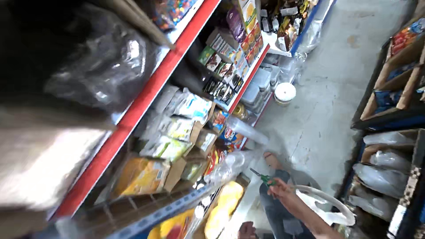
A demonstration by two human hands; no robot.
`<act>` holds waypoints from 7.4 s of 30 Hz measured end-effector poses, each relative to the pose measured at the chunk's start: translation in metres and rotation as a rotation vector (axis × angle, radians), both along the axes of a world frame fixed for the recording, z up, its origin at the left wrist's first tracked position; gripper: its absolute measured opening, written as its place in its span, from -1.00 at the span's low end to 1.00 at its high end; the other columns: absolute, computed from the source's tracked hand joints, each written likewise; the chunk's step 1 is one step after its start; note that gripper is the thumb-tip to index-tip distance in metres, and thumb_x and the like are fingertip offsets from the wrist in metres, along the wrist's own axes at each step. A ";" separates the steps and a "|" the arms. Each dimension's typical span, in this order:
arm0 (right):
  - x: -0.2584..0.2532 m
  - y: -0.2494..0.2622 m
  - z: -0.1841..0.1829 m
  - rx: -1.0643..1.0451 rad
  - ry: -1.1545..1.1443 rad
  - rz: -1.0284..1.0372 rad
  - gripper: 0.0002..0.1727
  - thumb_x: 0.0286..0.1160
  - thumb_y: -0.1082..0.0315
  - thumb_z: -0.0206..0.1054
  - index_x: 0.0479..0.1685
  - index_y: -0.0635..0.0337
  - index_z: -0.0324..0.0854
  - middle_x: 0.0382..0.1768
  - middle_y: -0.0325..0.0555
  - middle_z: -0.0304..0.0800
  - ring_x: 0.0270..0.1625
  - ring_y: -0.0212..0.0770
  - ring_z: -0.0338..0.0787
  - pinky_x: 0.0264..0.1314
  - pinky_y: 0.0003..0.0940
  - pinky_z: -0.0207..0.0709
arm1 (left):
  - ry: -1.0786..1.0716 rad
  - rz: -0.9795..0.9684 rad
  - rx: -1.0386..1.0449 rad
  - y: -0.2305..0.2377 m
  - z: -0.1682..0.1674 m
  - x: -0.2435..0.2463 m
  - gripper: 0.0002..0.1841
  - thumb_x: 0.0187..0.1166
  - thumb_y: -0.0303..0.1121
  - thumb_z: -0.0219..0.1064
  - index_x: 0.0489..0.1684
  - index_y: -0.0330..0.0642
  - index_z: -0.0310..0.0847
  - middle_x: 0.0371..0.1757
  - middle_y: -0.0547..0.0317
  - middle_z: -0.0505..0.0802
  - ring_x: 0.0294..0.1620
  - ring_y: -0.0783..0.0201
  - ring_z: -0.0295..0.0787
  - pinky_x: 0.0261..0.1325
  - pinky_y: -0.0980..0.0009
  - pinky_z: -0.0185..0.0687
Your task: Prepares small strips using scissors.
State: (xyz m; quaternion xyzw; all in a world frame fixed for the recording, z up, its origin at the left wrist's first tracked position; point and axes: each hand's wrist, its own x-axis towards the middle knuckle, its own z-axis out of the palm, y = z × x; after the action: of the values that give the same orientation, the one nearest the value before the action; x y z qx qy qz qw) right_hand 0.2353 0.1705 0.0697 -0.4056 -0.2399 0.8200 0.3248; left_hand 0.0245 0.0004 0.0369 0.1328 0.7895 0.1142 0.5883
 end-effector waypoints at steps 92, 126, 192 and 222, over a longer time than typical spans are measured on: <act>-0.340 -0.476 -0.142 0.385 0.257 1.922 -0.66 0.67 0.48 0.27 0.35 0.26 0.40 -0.17 -0.18 0.74 -0.30 -0.45 0.70 -0.25 -0.56 0.58 | 0.813 1.026 0.506 -0.534 -0.060 0.042 -0.79 0.66 -0.46 0.29 0.07 -0.28 0.80 -0.02 0.25 0.88 -0.04 0.58 0.73 0.16 0.52 0.61; -0.350 -0.510 -0.169 1.136 0.330 2.865 -0.32 0.62 0.02 0.38 0.53 0.33 0.34 0.03 0.10 0.72 -0.11 -0.22 0.64 0.00 -0.22 0.52 | 1.301 2.462 1.018 -0.495 -0.159 -0.018 -0.87 0.76 -0.47 0.19 0.11 -0.30 0.55 -0.17 0.11 0.82 -0.26 0.31 0.83 -0.12 0.37 0.81; -0.353 -0.525 -0.201 0.908 0.457 2.619 -0.75 0.66 0.27 0.36 0.10 0.25 0.59 -0.52 -0.38 0.61 -0.56 -0.62 0.46 -0.46 -0.69 0.29 | 1.291 2.340 0.839 -0.488 -0.170 -0.025 -0.82 0.72 -0.45 0.27 0.16 -0.30 0.59 -0.14 0.13 0.80 -0.23 0.32 0.84 -0.11 0.32 0.83; -0.354 -0.527 -0.205 0.795 0.431 2.597 -0.78 0.67 0.28 0.34 0.09 0.22 0.58 -0.49 -0.39 0.65 -0.52 -0.61 0.49 -0.42 -0.68 0.31 | 1.216 2.380 0.885 -0.483 -0.169 -0.030 -0.83 0.73 -0.46 0.25 0.15 -0.30 0.56 -0.15 0.09 0.80 -0.22 0.29 0.85 -0.11 0.32 0.84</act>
State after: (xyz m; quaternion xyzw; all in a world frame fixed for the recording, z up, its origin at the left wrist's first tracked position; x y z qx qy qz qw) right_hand -0.1184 -0.3562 -0.1353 0.3616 -0.6050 0.4546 -0.5446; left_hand -0.0052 -0.4825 -0.1325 -0.4058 0.4544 0.6975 -0.3774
